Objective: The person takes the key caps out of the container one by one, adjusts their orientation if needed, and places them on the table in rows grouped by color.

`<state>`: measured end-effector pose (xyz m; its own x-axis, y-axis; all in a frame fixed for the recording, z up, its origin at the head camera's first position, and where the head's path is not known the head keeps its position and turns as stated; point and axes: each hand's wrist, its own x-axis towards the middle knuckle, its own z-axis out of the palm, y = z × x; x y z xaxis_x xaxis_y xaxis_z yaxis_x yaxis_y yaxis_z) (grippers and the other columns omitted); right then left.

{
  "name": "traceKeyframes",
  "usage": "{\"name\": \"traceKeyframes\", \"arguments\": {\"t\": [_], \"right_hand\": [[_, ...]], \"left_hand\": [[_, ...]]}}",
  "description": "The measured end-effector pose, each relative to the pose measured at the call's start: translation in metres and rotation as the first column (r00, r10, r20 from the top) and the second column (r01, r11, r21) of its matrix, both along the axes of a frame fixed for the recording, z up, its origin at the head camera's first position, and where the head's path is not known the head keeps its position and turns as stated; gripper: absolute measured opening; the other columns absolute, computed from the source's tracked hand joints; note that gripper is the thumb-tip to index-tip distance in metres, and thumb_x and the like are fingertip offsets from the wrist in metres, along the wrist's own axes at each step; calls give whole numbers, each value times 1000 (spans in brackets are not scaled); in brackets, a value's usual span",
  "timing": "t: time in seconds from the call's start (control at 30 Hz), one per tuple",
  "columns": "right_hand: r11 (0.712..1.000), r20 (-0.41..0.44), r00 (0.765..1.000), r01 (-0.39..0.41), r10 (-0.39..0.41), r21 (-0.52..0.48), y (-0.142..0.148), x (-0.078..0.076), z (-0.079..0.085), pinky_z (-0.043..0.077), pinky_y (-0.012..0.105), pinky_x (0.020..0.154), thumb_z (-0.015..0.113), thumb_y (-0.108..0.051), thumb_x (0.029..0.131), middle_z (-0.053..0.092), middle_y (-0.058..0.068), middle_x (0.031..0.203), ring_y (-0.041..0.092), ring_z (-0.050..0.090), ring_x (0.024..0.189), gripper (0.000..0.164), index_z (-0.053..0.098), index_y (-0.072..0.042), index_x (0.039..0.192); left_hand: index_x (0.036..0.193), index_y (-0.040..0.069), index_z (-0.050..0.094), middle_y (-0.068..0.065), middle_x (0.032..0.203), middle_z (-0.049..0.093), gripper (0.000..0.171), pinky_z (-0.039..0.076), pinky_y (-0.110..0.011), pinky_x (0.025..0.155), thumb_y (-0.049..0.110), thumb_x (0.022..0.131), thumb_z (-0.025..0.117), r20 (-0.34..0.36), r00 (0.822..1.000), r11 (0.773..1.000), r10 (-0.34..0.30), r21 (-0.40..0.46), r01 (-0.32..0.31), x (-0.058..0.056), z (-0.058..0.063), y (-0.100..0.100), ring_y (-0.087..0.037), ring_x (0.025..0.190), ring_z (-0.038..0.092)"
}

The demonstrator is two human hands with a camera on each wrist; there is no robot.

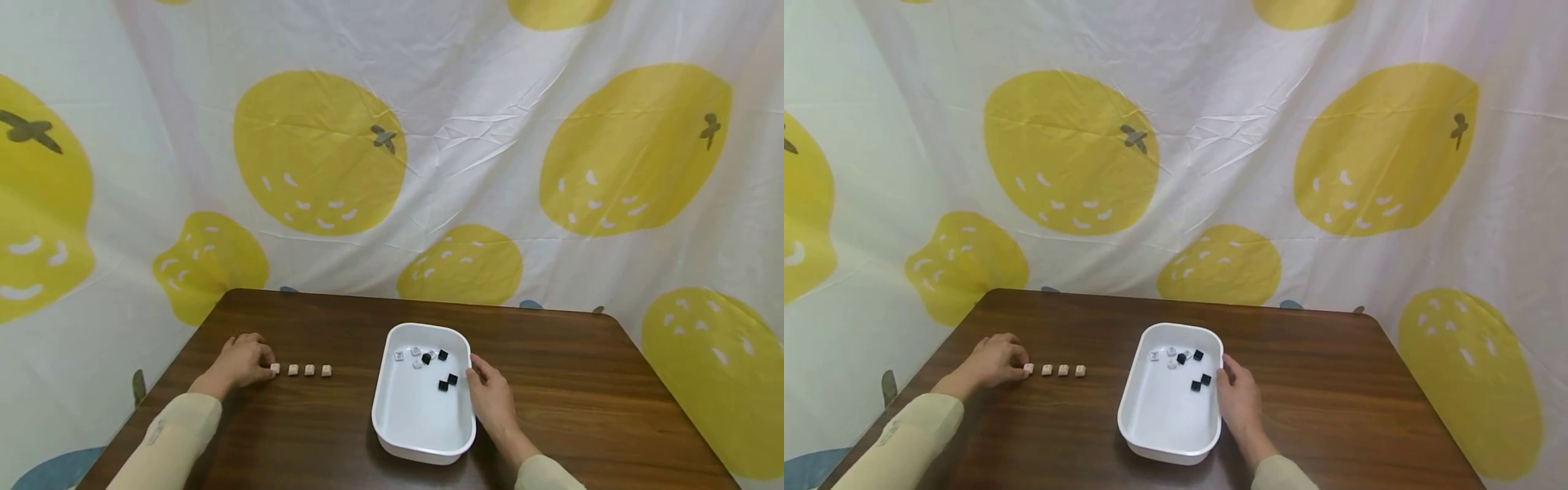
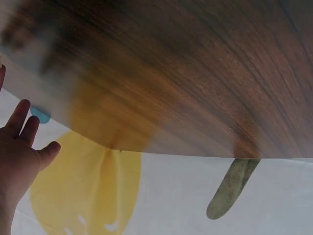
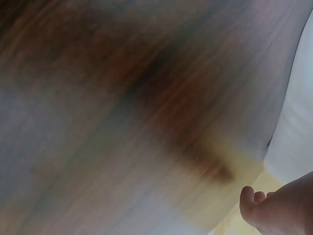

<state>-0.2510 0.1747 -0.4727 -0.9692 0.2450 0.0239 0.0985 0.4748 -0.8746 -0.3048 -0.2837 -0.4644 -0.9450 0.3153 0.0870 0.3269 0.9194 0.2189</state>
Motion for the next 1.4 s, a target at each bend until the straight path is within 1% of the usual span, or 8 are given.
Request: {"name": "traceKeyframes", "arguments": {"t": [0.27, 0.47, 0.6, 0.93, 1.2, 1.4], "right_hand": [[1000, -5, 1000, -5, 5, -12, 0, 1, 0, 39, 54, 106, 48, -18, 102, 50, 26, 142, 41, 45, 132, 44, 50, -1, 143], [1000, 10, 1000, -11, 11, -18, 0, 1, -1, 35, 55, 108, 47, -20, 103, 48, 25, 144, 41, 42, 135, 45, 49, -3, 145], [1000, 2, 1000, -12, 12, -14, 0, 0, -2, 33, 56, 109, 48, -19, 103, 48, 25, 144, 41, 41, 136, 45, 49, -2, 144], [1000, -6, 1000, -17, 17, -9, 1, 0, -4, 33, 56, 110, 47, -19, 102, 48, 25, 144, 42, 41, 136, 45, 48, -1, 144], [1000, -77, 997, -24, 23, -8, 0, 1, -4, 41, 53, 104, 50, -15, 102, 56, 26, 136, 39, 51, 127, 42, 51, 2, 141], [1000, -68, 998, -19, 18, -19, -1, 2, -4, 42, 53, 103, 49, -17, 103, 55, 25, 137, 38, 51, 127, 43, 51, 0, 142]], "left_hand": [[84, 19, 70, -15, 116, 60, 13, 26, -75, 99, 26, 81, 80, 14, 1000, 999, 1, -34, 0, -2, -2, 7, -46, 119, 49], [85, 17, 70, -15, 114, 60, 14, 27, -74, 99, 25, 80, 80, 13, 1000, 999, 10, -38, -9, -1, -2, 8, -45, 117, 50], [85, 17, 69, -15, 114, 60, 14, 29, -74, 98, 25, 80, 80, 12, 1000, 999, 12, -45, -11, -2, -2, 9, -45, 116, 50], [86, 17, 69, -14, 113, 60, 15, 29, -73, 99, 24, 79, 81, 22, 1000, 998, 19, -55, -17, -3, -3, 8, -45, 116, 51], [90, 17, 70, -14, 114, 61, 18, 29, -73, 99, 25, 79, 82, 35, 999, 997, 30, -72, -28, -3, -2, 6, -44, 117, 51], [90, 18, 70, -15, 117, 61, 17, 27, -74, 99, 25, 79, 82, 47, 999, 998, 26, -62, -23, -2, 2, 6, -45, 118, 50]]}}
